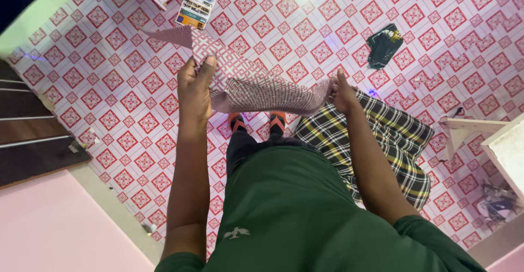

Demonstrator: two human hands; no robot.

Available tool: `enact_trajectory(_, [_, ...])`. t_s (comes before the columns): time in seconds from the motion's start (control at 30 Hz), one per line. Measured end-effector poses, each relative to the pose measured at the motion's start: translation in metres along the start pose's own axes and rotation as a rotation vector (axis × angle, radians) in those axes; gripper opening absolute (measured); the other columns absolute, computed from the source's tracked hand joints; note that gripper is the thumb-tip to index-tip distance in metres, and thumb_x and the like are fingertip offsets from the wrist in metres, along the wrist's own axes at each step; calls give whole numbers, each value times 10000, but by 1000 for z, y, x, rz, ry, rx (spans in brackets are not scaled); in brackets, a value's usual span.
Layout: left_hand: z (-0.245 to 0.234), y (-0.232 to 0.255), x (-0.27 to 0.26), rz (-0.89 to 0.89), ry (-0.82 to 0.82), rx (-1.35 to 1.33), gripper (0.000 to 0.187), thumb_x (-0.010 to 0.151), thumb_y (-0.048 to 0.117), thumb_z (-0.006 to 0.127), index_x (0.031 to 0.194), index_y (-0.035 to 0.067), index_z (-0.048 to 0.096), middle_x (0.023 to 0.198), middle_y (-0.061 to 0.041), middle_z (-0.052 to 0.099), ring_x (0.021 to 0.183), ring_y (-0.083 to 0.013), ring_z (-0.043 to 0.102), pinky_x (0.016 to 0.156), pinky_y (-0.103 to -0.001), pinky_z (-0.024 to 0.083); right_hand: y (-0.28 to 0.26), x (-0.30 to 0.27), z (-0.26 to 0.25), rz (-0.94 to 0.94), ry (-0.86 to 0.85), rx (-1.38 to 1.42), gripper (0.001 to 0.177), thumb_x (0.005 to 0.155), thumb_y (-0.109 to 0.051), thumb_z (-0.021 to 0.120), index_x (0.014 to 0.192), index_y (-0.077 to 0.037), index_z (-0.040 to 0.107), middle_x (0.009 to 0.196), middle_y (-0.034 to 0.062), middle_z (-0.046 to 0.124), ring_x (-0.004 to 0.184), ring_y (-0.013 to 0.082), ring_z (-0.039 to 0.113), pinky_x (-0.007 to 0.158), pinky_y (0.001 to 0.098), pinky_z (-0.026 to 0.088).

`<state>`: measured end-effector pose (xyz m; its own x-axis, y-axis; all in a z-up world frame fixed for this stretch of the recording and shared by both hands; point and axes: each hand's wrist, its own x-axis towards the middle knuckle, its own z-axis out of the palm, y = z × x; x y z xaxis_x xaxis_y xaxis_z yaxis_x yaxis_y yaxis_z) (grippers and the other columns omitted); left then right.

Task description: The person folds a patterned cloth, spreads a checkered blanket over a bed, smooths it out, and places a long bolster pillow at the head of the bed.

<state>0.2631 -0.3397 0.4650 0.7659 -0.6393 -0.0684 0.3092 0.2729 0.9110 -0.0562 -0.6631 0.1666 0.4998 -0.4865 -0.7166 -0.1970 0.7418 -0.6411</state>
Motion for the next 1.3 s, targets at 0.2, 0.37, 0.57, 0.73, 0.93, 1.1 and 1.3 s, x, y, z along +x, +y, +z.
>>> enact_trajectory(0.2, [-18,22,7,5,91,30,134,1030,117,664,1130,29,679,978,25,674,860,-37,582,847,-236,485,26,-22,14,431,-156,-342,813,924,-696,577,1371,-18,570,1376,153,662,1198,272,658,1062,510,475])
enact_trajectory(0.37, [-23,18,16,12,54,27,119,1057,110,664,1129,15,676,989,1,691,854,-47,604,834,-249,501,11,-52,17,518,-270,-508,766,892,-634,587,1428,-88,538,1414,127,630,1249,269,617,1072,521,465])
enact_trajectory(0.57, [-1,9,28,-46,1,56,158,1009,129,663,1133,32,677,985,16,697,867,-41,613,848,-233,506,7,-63,3,566,-274,-484,724,982,-597,496,1420,-24,558,1347,179,668,1170,289,659,976,501,543])
enact_trajectory(0.73, [11,1,43,14,-73,105,122,1072,128,681,1127,20,683,955,36,632,841,-32,526,805,-230,446,9,-56,-28,154,-258,-98,568,1018,-386,578,1430,5,549,1338,154,679,1183,256,662,1046,451,528])
enact_trajectory(0.93, [28,-1,56,-67,-103,109,163,1046,149,662,1137,17,698,981,26,681,873,-33,580,852,-223,478,-21,-56,-59,-94,-65,256,588,949,-245,713,1425,24,496,1253,119,668,1146,266,661,1035,502,533])
enact_trajectory(1.1, [26,-10,93,-50,-46,106,205,1044,181,663,1156,11,695,997,5,708,896,-50,618,878,-233,495,-65,-52,-62,-342,92,397,672,943,-142,740,1539,-36,450,1276,101,659,1175,248,658,1090,454,531])
enact_trajectory(1.3, [-3,-47,170,-78,-18,166,242,1052,219,670,1160,6,712,975,4,694,874,-47,589,849,-239,469,-135,-56,-36,-596,151,506,715,904,-28,712,1542,-88,394,1230,101,687,1127,245,691,1076,454,554])
